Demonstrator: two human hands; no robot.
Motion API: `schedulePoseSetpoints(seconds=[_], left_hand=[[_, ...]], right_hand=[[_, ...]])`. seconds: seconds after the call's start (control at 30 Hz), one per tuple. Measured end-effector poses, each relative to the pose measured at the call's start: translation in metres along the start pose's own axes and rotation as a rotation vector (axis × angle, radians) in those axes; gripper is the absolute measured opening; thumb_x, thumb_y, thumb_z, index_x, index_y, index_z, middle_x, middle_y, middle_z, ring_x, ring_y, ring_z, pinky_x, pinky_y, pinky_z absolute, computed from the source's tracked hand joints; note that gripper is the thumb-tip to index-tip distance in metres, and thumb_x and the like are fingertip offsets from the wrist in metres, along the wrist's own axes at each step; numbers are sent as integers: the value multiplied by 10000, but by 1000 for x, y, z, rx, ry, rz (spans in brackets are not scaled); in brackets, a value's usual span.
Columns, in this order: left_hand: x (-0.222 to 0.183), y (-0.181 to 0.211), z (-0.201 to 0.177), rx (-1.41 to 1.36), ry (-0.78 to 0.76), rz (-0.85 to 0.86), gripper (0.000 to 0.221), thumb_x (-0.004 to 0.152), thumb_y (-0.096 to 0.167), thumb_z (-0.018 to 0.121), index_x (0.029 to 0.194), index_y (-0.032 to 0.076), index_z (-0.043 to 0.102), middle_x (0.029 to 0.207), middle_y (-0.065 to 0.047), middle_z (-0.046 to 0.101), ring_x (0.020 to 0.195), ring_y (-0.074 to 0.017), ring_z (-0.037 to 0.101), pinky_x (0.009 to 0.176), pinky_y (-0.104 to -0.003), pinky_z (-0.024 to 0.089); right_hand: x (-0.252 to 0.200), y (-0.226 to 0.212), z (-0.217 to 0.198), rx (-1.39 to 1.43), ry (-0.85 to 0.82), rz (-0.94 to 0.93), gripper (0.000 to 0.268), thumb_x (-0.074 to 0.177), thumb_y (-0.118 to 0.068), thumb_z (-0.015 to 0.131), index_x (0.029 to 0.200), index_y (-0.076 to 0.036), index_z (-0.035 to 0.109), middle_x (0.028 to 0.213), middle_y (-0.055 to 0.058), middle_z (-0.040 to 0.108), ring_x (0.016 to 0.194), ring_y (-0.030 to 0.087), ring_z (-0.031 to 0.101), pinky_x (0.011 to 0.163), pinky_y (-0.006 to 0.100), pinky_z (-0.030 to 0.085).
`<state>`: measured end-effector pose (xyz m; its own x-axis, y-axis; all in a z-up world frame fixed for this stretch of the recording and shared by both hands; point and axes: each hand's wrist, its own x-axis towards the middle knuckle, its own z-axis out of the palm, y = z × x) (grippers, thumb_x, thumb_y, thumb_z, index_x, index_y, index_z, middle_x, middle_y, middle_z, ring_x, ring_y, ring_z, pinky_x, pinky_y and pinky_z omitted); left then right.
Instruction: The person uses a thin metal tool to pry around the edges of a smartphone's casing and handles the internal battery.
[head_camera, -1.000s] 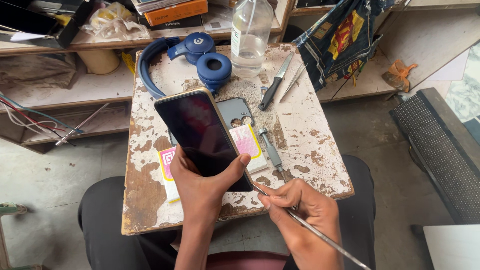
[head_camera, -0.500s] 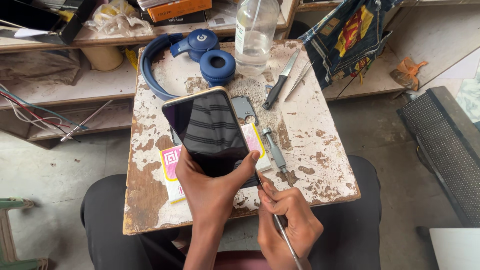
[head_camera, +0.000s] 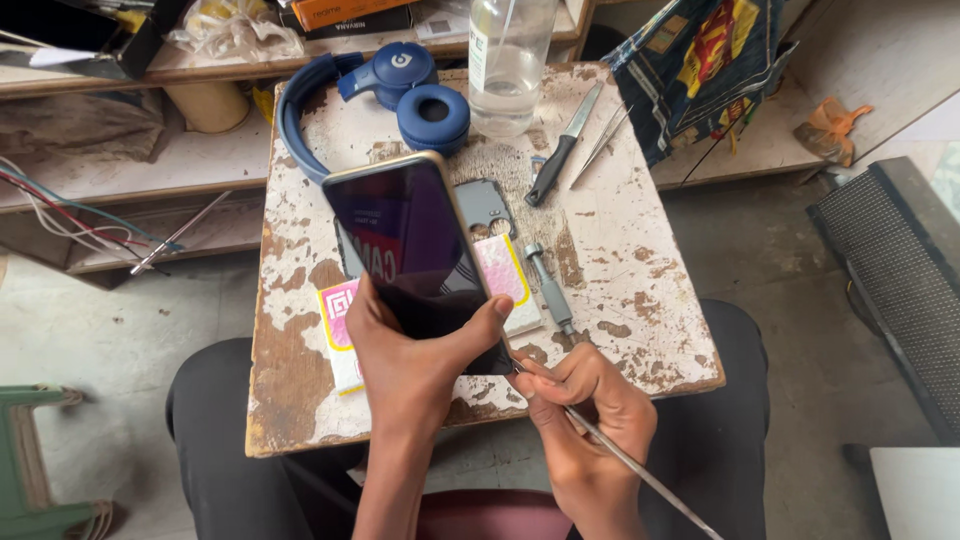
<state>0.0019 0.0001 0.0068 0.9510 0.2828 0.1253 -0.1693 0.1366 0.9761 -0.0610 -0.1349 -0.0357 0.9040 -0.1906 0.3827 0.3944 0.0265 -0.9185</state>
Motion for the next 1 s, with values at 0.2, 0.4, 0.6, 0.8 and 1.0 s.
schedulePoseSetpoints(seconds=[0.2, 0.4, 0.6, 0.8, 1.0], left_hand=[[-2, -9, 0, 54, -11, 27, 484, 660, 68, 929, 1053, 4, 655, 918, -42, 747, 790, -103, 697, 749, -259, 599], [-6, -24, -9, -277, 113, 12, 642, 701, 79, 862, 1245, -16, 535, 1054, -63, 660, 871, -115, 670, 791, -262, 580], [-8, -27, -27, -1100, -300, -164, 684, 893, 292, 773, 1414, -7, 444, 947, -109, 524, 651, -190, 579, 535, -314, 521], [-17, -16, -13, -1605, -618, -448, 811, 891, 419, 699, 1494, -27, 389, 1055, -134, 496, 683, -191, 564, 572, -324, 493], [-25, -18, -2, -1785, -753, -516, 859, 935, 442, 677, 1554, -44, 332, 1104, -157, 485, 736, -197, 567, 583, -303, 489]], right_hand=[[2, -5, 6, -151, 53, -67, 281, 879, 127, 748, 768, -23, 538, 777, 52, 619, 819, 138, 729, 889, 294, 636], [3, -31, 22, -384, 50, -367, 205, 840, 89, 776, 836, -37, 614, 874, 90, 740, 927, 239, 805, 848, 326, 668], [0, -33, -16, 128, -13, -270, 208, 909, 49, 688, 1015, -73, 557, 872, 94, 726, 861, 224, 756, 920, 446, 661], [-3, -16, -9, -40, 161, -62, 137, 937, 123, 675, 988, 7, 624, 904, 153, 732, 869, 226, 762, 816, 333, 639], [5, -20, -11, -196, 162, 43, 122, 868, 97, 739, 974, 35, 728, 944, 142, 745, 877, 173, 741, 788, 268, 594]])
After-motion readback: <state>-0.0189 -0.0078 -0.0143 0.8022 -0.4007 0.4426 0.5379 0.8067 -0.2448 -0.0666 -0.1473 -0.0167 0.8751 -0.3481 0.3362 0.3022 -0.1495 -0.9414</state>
